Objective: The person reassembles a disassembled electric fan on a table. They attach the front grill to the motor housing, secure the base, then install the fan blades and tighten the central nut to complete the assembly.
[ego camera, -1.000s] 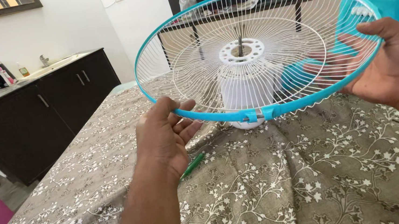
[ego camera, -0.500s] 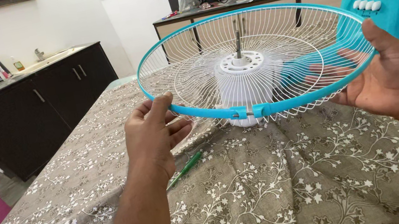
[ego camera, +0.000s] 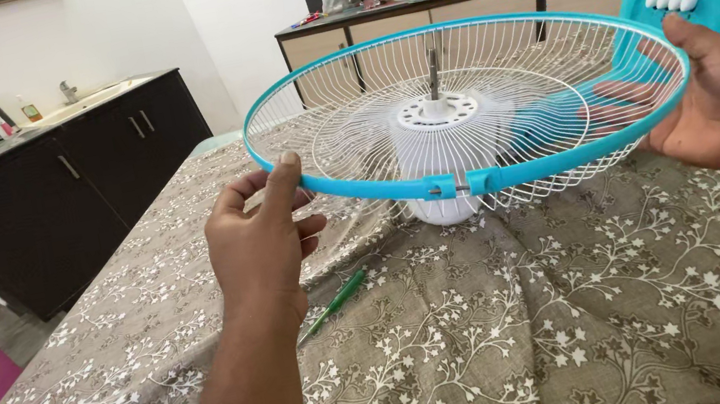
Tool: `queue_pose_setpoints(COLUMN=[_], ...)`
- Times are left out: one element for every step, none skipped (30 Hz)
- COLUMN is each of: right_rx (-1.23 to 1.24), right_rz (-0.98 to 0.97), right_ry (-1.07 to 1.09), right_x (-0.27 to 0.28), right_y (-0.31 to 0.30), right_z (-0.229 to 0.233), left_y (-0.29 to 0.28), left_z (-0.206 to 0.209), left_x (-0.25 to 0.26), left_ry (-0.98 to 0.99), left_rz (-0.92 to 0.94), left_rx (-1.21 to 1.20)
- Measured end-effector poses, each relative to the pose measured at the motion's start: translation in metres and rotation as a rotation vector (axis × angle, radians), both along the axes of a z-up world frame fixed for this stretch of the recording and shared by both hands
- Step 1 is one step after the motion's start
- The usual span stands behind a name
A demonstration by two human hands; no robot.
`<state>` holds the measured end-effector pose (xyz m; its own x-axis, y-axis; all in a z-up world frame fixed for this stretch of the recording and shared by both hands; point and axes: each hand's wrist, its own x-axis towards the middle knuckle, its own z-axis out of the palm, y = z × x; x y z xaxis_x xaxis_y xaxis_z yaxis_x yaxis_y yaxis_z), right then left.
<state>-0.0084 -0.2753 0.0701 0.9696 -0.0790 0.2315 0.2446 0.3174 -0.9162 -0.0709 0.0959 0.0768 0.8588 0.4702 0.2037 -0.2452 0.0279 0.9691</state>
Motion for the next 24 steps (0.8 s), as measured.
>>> queue_pose_setpoints(right_rx=[-0.013,-0.026,-0.039,-0.040,-0.043,-0.046,-0.120,-0.195,-0.270,-0.348,-0.425,-0.502,-0.589,-0.675,-0.762,-0.763,-0.763,-0.764,-0.794,-0.824,-0.853,-0.863,-0.872,-0.879], right_rz=[-0.007,-0.014,-0.023,-0.034,-0.047,-0.059,-0.168,-0.278,-0.389,-0.439,-0.487,-0.535,-0.532,-0.530,-0.527,-0.527,-0.527,-0.526,-0.576,-0.627,-0.680,-0.655,-0.630,-0.604], right_ry=[0.010,0.021,0.030,0.037,0.046,0.055,0.057,0.059,0.061,-0.033,-0.128,-0.224,-0.277,-0.329,-0.381,-0.357,-0.334,-0.311,-0.277,-0.241,-0.205,-0.146,-0.087,-0.028], right_x=[0.001,0.001,0.002,0.003,0.004,0.006,0.009,0.012,0.015,0.018,0.020,0.021,0.021,0.022,0.021,0.021,0.021,0.021,0.021,0.021,0.021,0.021,0.021,0.021], right_y=[0.000,0.001,0.001,0.000,-0.003,-0.005,-0.008,-0.011,-0.015,-0.020,-0.025,-0.030,-0.035,-0.039,-0.041,-0.043,-0.045,-0.047,-0.049,-0.052,-0.058,-0.065,-0.075,-0.084], right_z=[0.000,0.000,-0.001,0.000,0.000,0.000,-0.001,-0.001,-0.002,-0.002,-0.001,0.000,0.001,0.003,0.003,0.004,0.005,0.005,0.004,0.003,0.001,-0.003,-0.007,-0.012], left_y=[0.001,0.002,0.005,0.008,0.011,0.014,0.016,0.020,0.023,0.024,0.024,0.024,0.024,0.022,0.019,0.016,0.013,0.008,0.005,0.003,0.000,-0.002,-0.005,-0.007], left_z=[0.000,-0.001,-0.001,-0.001,-0.001,-0.001,-0.001,0.000,0.001,0.002,0.005,0.009,0.013,0.017,0.022,0.026,0.029,0.031,0.033,0.034,0.034,0.034,0.033,0.032], left_x=[0.001,0.002,0.004,0.006,0.009,0.012,0.015,0.018,0.020,0.022,0.023,0.024,0.024,0.024,0.023,0.022,0.020,0.019,0.017,0.014,0.012,0.011,0.009,0.007], left_ry=[0.002,-0.001,-0.005,-0.009,-0.036,-0.064,-0.090,-0.131,-0.171,-0.212,-0.244,-0.276,-0.308,-0.359,-0.410,-0.461,-0.444,-0.426,-0.407,-0.455,-0.504,-0.554,-0.544,-0.534], left_rz=[0.014,0.034,0.053,0.072,0.090,0.109,0.127,0.152,0.177,0.202,0.221,0.239,0.256,0.249,0.239,0.229,0.221,0.213,0.204,0.223,0.239,0.255,0.253,0.252], left_rx=[0.016,0.025,0.034,0.044,0.056,0.069,0.081,0.139,0.196,0.253,0.358,0.463,0.568,0.635,0.702,0.769,0.748,0.727,0.707,0.701,0.694,0.687,0.668,0.650])
